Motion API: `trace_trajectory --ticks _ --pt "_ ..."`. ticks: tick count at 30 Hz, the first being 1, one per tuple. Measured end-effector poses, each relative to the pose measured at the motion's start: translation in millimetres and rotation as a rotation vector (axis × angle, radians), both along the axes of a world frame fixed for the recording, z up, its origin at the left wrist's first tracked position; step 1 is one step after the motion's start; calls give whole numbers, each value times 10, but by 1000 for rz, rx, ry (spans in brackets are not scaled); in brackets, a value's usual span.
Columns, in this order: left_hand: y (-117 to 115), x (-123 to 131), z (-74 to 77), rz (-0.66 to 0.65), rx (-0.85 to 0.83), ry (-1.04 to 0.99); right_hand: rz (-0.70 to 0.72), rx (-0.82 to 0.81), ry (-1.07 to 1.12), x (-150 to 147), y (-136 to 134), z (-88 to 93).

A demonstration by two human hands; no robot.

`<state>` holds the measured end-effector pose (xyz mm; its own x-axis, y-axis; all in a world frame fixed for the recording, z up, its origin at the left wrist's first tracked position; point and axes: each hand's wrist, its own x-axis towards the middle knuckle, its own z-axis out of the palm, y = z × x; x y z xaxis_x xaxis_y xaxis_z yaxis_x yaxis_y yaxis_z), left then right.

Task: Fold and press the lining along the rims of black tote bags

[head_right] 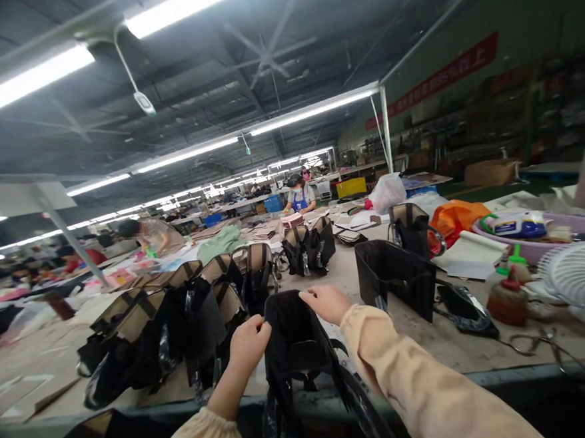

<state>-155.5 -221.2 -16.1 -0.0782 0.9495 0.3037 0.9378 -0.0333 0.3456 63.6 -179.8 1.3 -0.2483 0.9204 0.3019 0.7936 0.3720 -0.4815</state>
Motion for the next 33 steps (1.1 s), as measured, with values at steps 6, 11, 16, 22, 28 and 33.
trace_trajectory --ticks 6,11,16,22,28,33 --pt "0 -31 -30 -13 13 -42 -82 -102 -281 -320 324 85" --pt "-13 -31 -69 -16 8 -139 -93 -134 -418 -328 405 72" --pt "-47 30 -35 -1 -11 -181 -7 -120 -458 -220 438 188" --pt "-67 43 -14 10 -5 -178 186 -3 -433 -400 538 279" --pt "-88 2 -19 10 23 -148 225 41 -432 -605 618 203" --pt "-79 31 3 28 5 -155 262 47 -424 -553 641 218"
